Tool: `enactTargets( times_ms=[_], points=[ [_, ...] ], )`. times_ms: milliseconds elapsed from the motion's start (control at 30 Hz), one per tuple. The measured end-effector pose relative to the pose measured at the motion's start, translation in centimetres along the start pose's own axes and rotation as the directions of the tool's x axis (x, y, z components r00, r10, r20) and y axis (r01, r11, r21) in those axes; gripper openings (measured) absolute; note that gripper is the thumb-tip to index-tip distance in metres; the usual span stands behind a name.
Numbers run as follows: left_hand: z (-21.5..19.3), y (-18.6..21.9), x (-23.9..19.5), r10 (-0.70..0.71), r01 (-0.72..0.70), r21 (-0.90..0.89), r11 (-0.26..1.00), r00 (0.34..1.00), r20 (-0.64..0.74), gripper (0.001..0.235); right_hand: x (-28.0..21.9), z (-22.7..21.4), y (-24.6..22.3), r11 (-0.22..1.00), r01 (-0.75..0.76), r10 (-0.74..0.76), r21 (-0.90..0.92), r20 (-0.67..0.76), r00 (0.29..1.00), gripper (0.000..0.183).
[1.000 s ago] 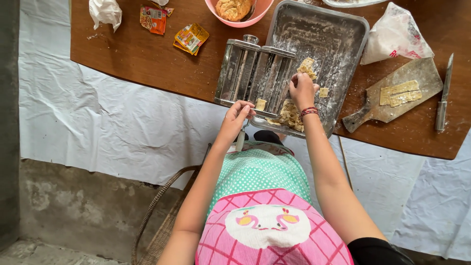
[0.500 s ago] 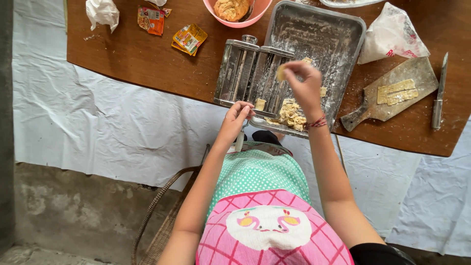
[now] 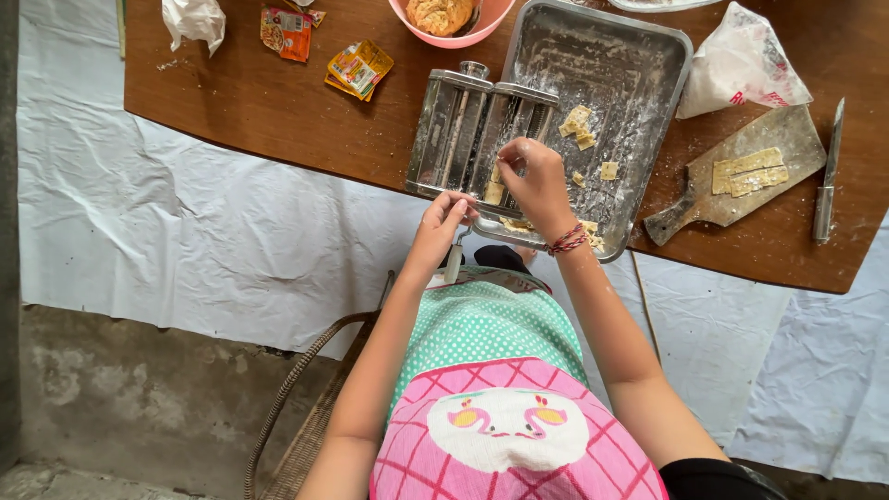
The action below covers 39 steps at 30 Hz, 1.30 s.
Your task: The person grates rectangular blocks of dough using a manual hand-cranked grater. They place the blocks into the grater, turn the crank to shred the dough into a metal tray, and then remove the finished shreds.
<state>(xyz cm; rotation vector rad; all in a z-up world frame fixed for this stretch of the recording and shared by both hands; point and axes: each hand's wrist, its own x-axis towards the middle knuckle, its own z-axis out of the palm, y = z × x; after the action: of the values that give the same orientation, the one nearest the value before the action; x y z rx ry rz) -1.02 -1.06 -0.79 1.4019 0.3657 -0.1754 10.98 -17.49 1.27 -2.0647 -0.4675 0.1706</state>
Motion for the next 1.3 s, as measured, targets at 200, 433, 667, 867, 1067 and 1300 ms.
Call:
enactTargets(
  times_ms=[200, 433, 667, 867, 1067, 1300],
  points=[
    [0.3, 0.1, -0.4, -0.008, 0.008, 0.01, 1.0, 1.0, -0.003, 0.019, -0.3, 1.2, 1.5, 0.975, 0.111, -0.121, -0.194, -0.038, 0.992, 0.017],
    [0.8, -0.5, -0.3, -0.019, 0.019, 0.012, 1.0, 1.0, -0.002, 0.019, -0.6, -1.7, 5.1, 0.996, -0.042, 0.055, 0.084, -0.157, 0.986, 0.012],
    [1.6, 0.1, -0.8, -0.015, 0.015, -0.02, 1.0, 1.0, -0.018, 0.019, -4.0, -6.7, 23.5, 0.887, -0.079, 0.036, -0.455, -0.103, 0.994, 0.023],
    [2.0, 0.1, -0.6, -0.012, 0.012, -0.021, 1.0, 1.0, -0.023, 0.019, -4.2, -7.7, 26.3, 0.721, -0.086, 0.172, -0.688, 0.058, 0.983, 0.03],
    [2.7, 0.7, -0.6, -0.007, 0.006, -0.037, 0.999, 1.0, -0.022, 0.018, -4.1, -7.2, 28.1, 0.764, -0.211, 0.312, -0.61, 0.062, 0.948, 0.029],
    [2.8, 0.4, -0.4, -0.013, 0.012, -0.034, 0.999, 1.0, -0.021, 0.019, -3.7, -7.0, 26.7, 0.744, -0.209, 0.36, -0.635, 0.117, 0.926, 0.014]
  ],
)
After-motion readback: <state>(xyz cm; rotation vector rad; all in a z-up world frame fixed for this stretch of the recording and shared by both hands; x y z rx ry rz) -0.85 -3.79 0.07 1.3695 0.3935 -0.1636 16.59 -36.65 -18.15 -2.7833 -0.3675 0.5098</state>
